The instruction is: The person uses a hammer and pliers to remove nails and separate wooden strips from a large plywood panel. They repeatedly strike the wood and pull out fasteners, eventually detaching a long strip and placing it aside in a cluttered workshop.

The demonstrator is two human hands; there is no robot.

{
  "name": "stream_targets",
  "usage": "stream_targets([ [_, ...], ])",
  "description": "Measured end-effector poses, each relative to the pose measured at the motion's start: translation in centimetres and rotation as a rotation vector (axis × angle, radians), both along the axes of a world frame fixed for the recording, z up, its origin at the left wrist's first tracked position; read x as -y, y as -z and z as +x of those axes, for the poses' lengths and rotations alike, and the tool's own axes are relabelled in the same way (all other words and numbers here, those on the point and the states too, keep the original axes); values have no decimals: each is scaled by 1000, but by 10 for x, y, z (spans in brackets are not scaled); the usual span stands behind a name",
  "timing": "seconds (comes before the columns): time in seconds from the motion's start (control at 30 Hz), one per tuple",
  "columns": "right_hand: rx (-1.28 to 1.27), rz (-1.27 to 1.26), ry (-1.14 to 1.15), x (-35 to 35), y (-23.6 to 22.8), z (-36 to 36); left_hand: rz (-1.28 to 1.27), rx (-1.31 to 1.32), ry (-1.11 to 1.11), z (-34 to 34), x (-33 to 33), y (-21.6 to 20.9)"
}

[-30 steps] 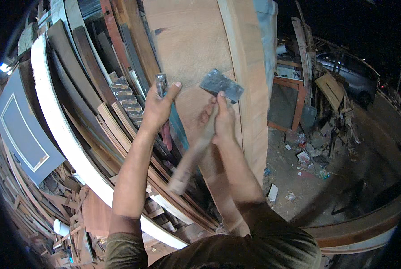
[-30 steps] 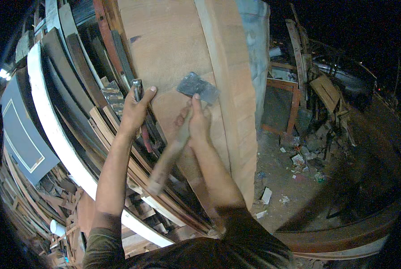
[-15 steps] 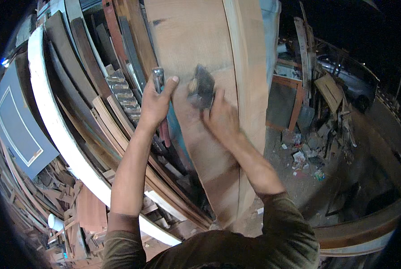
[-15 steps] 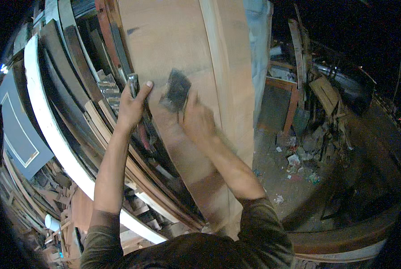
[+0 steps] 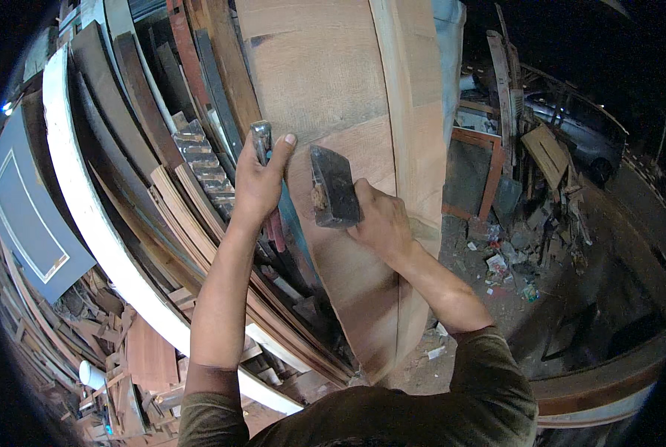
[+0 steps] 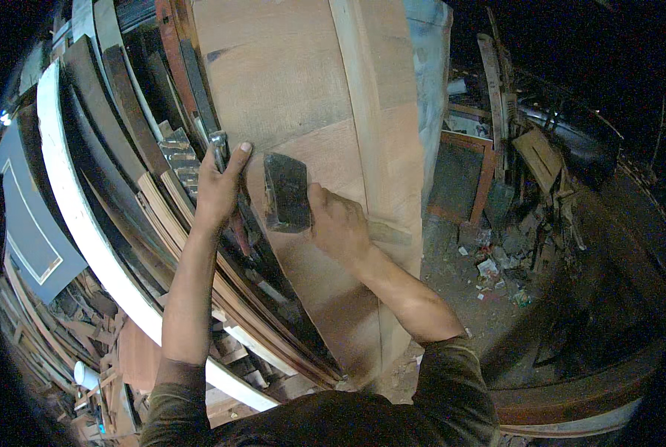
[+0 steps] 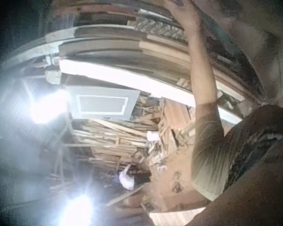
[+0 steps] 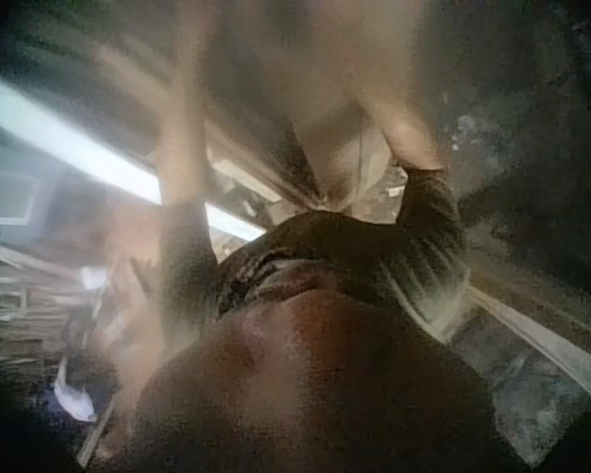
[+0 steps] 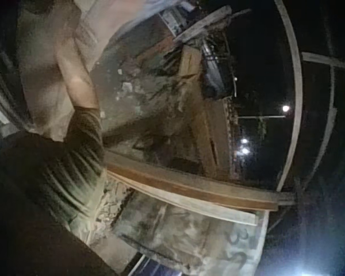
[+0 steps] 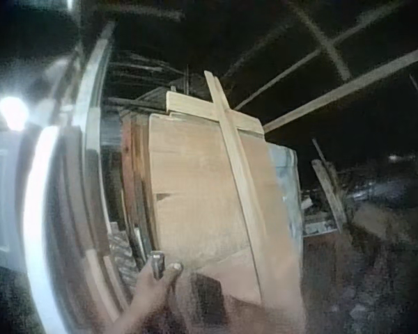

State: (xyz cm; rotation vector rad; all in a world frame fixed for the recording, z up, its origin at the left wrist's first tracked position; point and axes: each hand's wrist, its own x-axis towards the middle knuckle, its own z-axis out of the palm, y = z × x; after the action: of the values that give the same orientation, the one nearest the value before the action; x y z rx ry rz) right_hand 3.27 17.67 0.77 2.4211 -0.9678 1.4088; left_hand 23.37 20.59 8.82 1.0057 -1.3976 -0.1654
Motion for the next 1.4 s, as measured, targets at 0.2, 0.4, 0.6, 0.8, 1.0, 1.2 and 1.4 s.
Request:
stream_targets([
  [0.2, 93, 187, 137, 4, -24, 8, 34, -60, 37, 5, 5, 6],
  [0.4, 105, 190, 119, 13, -51, 2, 43, -37, 14, 3, 11, 8],
  [0.6, 993, 612, -544, -14, -4, 0, -44, -30, -8, -3, 1, 7],
  [0.8, 1545, 876, -779, -14, -1, 30, 17, 13, 28, 3, 7, 3],
  [1.0, 1564, 972, -905, -8, -8, 49, 3, 8, 99, 13, 9, 5],
  [1.2, 1613, 988, -908, 7, -30, 63, 98, -23, 161, 11, 5, 1],
  [1.4, 1687, 992, -874, 1, -5, 57, 19, -31, 175, 8, 7, 2],
])
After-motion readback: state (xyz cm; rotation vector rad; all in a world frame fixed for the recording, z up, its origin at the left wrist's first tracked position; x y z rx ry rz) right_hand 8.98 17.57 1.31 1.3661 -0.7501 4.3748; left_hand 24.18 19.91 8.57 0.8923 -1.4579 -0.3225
